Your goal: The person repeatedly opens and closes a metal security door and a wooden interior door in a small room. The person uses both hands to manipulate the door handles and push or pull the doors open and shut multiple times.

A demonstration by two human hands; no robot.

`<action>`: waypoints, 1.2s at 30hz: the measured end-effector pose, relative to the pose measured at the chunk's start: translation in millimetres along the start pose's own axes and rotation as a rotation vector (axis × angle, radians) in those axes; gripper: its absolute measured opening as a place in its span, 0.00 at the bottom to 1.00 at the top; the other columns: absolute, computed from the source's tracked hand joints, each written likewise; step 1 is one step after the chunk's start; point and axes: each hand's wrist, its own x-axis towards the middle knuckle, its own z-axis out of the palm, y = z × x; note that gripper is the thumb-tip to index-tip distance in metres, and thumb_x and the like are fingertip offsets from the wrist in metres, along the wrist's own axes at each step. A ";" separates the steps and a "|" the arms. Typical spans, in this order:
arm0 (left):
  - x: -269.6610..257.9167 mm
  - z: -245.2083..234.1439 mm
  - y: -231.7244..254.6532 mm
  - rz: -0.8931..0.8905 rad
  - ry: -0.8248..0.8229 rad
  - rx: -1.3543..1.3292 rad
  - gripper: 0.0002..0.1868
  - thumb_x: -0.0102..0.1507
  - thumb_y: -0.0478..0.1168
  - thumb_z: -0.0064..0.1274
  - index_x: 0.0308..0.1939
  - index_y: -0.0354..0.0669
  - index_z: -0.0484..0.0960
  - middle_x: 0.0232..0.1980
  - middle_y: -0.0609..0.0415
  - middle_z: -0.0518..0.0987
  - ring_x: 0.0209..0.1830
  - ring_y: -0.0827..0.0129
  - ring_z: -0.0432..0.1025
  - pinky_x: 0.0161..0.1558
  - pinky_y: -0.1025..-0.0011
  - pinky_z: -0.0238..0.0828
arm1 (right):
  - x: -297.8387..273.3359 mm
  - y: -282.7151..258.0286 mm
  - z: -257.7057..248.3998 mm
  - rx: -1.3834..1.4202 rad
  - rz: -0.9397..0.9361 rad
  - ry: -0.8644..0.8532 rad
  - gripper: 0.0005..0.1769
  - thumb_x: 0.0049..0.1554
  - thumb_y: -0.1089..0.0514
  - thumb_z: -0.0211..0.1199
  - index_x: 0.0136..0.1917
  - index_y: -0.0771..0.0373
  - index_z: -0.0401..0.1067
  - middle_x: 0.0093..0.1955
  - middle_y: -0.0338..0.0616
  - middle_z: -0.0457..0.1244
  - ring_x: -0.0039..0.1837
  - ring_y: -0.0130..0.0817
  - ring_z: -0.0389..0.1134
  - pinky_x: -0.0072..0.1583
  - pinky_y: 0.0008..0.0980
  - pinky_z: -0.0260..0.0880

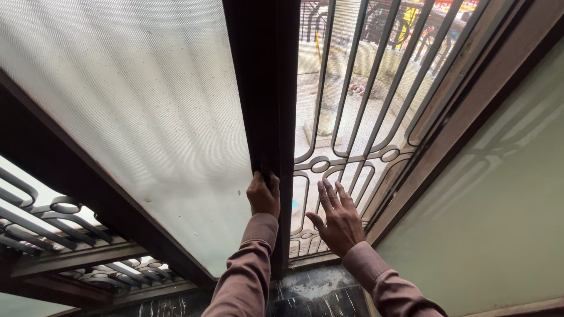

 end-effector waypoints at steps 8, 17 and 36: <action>3.0 2.9 2.9 -0.009 0.016 -0.020 0.12 0.67 0.39 0.55 0.37 0.31 0.75 0.32 0.33 0.79 0.32 0.37 0.76 0.34 0.50 0.75 | 0.1 1.4 4.9 -0.053 -0.009 -0.011 0.44 0.62 0.29 0.46 0.79 0.61 0.55 0.81 0.54 0.50 0.79 0.60 0.50 0.75 0.54 0.53; 2.8 3.2 5.8 -0.024 0.010 -0.035 0.12 0.67 0.39 0.55 0.36 0.32 0.74 0.31 0.34 0.79 0.30 0.39 0.76 0.33 0.52 0.76 | 2.6 -3.6 11.0 -0.075 0.003 -0.025 0.46 0.63 0.27 0.41 0.80 0.63 0.52 0.80 0.56 0.51 0.80 0.61 0.50 0.76 0.54 0.52; 3.3 10.7 10.5 -0.076 0.033 -0.107 0.13 0.67 0.39 0.55 0.35 0.33 0.71 0.31 0.33 0.76 0.32 0.34 0.73 0.32 0.48 0.71 | 9.7 -14.0 5.5 -0.055 0.072 -0.030 0.47 0.62 0.28 0.48 0.80 0.64 0.53 0.78 0.55 0.54 0.79 0.61 0.51 0.75 0.52 0.54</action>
